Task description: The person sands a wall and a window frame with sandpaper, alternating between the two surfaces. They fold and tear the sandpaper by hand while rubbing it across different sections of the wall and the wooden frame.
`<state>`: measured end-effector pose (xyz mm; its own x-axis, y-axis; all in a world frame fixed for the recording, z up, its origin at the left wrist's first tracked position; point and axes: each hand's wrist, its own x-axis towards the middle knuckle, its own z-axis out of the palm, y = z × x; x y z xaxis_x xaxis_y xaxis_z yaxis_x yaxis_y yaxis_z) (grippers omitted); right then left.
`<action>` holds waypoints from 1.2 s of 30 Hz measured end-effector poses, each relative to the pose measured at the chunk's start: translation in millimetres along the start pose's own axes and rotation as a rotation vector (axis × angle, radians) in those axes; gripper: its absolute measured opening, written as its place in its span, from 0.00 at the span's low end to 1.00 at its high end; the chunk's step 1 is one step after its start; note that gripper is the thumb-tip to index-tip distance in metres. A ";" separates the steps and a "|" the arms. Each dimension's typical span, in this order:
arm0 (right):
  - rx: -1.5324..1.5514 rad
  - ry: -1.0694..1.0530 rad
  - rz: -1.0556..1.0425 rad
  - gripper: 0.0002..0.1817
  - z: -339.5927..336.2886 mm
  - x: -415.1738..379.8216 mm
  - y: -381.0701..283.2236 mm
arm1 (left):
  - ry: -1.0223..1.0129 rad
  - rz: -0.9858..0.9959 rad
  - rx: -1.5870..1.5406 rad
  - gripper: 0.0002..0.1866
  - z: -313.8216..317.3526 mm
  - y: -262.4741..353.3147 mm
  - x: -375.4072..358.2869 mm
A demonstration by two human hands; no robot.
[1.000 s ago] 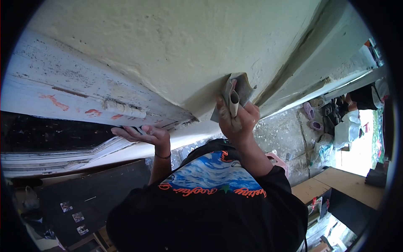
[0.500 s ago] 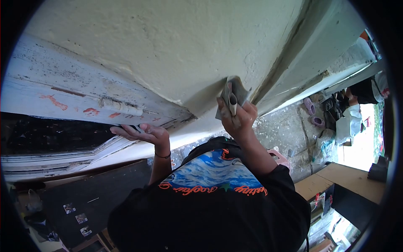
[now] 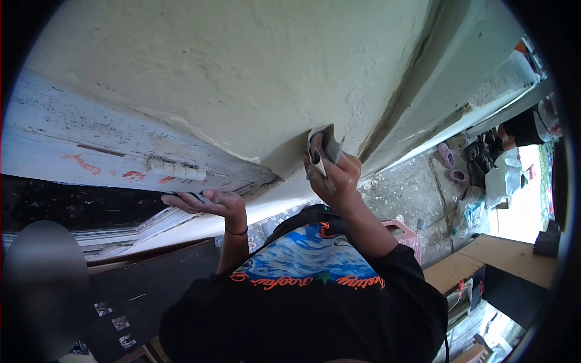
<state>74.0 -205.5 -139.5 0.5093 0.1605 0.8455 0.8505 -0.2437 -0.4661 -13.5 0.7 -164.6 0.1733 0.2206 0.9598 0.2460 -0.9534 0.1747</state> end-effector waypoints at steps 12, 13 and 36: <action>-0.043 0.106 0.031 0.06 1.3 29.9 -23.3 | -0.004 0.009 -0.003 0.26 -1.4 -1.2 -0.2; -0.024 0.085 0.041 0.06 -1.6 37.2 -30.0 | -0.017 0.042 0.021 0.26 -4.1 -1.3 0.0; 0.092 0.064 0.101 0.07 -1.1 27.0 -24.2 | 0.028 0.041 0.068 0.26 0.0 -1.3 -1.1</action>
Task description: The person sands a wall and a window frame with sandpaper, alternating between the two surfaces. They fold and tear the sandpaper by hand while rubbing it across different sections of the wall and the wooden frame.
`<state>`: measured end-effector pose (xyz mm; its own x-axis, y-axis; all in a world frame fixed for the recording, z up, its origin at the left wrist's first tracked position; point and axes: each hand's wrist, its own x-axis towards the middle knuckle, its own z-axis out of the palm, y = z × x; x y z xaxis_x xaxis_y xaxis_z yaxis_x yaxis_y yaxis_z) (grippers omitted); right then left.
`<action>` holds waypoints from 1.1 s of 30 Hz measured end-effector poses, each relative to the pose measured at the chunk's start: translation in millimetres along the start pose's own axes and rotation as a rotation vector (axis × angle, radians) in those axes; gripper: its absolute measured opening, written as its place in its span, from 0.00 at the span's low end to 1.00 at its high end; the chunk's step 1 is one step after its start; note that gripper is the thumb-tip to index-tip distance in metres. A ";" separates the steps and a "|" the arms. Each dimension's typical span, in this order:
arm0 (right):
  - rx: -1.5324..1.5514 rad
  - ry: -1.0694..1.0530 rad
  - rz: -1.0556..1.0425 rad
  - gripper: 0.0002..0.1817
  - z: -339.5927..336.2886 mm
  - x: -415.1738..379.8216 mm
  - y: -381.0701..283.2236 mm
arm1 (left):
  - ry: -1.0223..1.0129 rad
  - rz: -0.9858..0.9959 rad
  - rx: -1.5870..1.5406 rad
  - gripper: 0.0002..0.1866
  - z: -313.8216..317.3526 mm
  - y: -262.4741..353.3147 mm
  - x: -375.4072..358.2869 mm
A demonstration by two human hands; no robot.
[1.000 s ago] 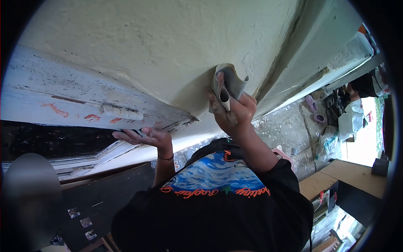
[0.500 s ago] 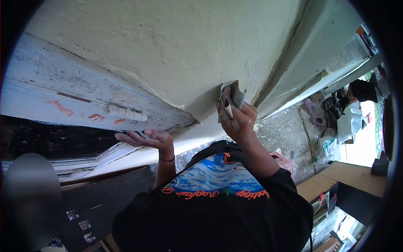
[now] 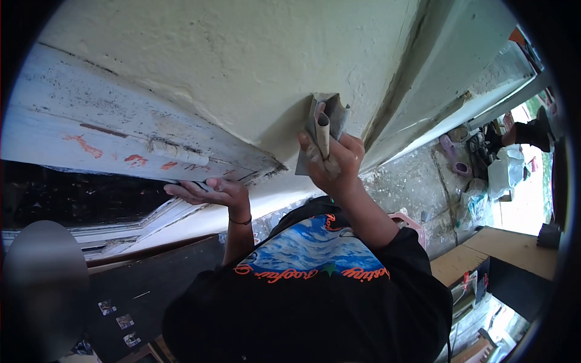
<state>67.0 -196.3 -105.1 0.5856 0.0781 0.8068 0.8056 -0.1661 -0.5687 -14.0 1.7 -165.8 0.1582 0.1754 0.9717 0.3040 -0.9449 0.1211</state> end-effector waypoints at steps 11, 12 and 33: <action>0.151 -0.029 0.187 0.08 -9.9 -1.6 -12.6 | -0.063 -0.070 -0.004 0.29 -7.6 -1.9 -3.5; 0.156 -0.037 0.176 0.08 -10.1 -2.3 -12.9 | -0.054 -0.077 0.003 0.29 -9.4 -2.1 -1.9; -0.037 0.033 0.186 0.20 -23.3 -51.8 -5.8 | 0.059 -0.033 -0.427 0.27 -40.2 25.2 82.1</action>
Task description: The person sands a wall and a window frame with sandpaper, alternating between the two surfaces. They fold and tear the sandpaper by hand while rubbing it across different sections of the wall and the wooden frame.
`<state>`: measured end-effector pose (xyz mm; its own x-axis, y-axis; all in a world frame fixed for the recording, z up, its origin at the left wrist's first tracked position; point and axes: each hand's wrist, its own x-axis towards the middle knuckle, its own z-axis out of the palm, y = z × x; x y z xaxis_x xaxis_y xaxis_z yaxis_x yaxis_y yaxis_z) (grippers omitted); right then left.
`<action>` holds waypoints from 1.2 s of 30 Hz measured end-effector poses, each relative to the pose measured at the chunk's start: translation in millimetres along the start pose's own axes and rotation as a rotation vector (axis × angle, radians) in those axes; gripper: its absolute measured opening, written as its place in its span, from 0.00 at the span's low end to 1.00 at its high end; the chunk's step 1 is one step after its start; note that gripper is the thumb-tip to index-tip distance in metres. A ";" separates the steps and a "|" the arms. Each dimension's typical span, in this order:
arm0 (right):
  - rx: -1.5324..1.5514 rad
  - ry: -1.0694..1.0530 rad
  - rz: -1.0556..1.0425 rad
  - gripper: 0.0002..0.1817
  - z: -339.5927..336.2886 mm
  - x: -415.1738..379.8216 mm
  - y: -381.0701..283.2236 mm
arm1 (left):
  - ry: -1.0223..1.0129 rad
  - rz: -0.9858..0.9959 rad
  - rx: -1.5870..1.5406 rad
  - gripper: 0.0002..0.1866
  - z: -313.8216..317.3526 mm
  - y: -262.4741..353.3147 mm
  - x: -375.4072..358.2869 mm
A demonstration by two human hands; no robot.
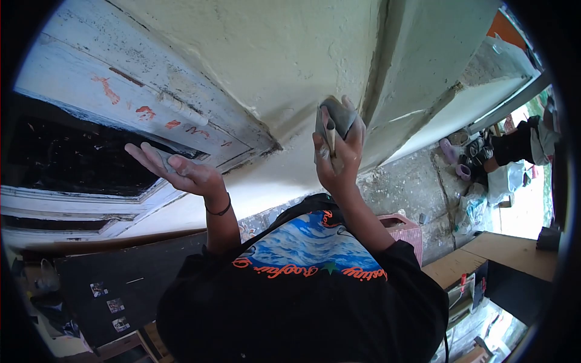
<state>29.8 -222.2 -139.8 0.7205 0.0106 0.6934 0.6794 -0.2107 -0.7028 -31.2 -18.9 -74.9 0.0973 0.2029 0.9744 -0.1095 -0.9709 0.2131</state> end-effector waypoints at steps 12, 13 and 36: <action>-0.218 0.033 -0.106 0.31 27.3 -17.7 34.5 | 0.040 0.146 0.213 0.30 41.1 -5.4 13.3; -0.211 0.022 -0.100 0.31 26.9 -14.9 32.6 | 0.048 0.132 0.175 0.29 40.1 -6.1 12.5; -0.016 0.140 -0.133 0.29 11.6 32.1 8.1 | -0.044 0.087 0.115 0.30 19.5 -5.1 16.0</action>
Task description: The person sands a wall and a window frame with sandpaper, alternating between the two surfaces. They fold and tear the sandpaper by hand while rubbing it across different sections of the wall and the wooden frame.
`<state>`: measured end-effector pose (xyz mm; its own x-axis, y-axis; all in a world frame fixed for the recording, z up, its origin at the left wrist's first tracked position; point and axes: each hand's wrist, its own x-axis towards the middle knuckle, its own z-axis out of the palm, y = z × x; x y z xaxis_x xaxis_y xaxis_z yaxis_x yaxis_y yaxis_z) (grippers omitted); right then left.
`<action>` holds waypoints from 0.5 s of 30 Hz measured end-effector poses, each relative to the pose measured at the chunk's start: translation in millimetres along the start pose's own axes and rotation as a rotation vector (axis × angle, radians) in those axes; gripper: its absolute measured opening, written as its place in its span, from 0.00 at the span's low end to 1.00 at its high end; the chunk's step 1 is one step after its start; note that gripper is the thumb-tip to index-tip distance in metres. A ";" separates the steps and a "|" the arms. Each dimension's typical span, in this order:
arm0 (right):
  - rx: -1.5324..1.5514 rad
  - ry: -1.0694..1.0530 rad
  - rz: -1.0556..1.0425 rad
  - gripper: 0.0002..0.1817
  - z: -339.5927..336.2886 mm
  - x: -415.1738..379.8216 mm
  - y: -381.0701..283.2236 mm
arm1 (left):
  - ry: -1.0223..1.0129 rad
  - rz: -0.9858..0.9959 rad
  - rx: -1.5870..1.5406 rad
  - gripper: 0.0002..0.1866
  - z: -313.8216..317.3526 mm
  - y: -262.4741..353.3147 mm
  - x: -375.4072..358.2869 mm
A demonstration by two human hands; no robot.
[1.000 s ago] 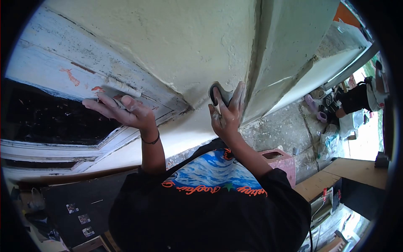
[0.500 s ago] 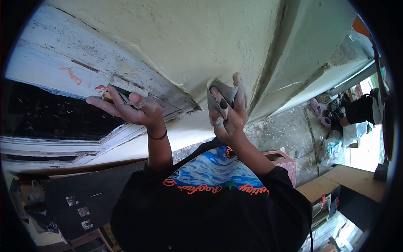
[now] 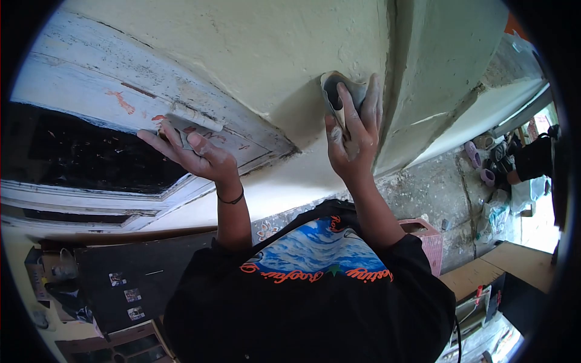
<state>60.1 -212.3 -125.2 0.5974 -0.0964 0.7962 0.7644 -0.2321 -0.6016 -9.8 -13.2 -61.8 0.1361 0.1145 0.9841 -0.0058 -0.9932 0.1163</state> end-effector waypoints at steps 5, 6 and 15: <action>-0.152 0.057 0.010 0.35 22.4 -11.7 9.0 | 0.002 0.019 -0.068 0.31 -3.5 -7.9 14.0; -0.150 0.059 0.023 0.35 23.9 -14.3 7.4 | 0.001 0.039 -0.042 0.31 -2.0 -6.5 16.2; -0.111 0.032 0.016 0.34 43.6 -22.0 6.3 | 0.006 0.121 0.005 0.27 10.4 -9.8 16.6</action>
<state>62.3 -169.4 -149.3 0.5997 -0.1310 0.7895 0.7223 -0.3361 -0.6044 2.8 -1.8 -48.0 0.1288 -0.0058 0.9917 -0.0168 -0.9999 -0.0037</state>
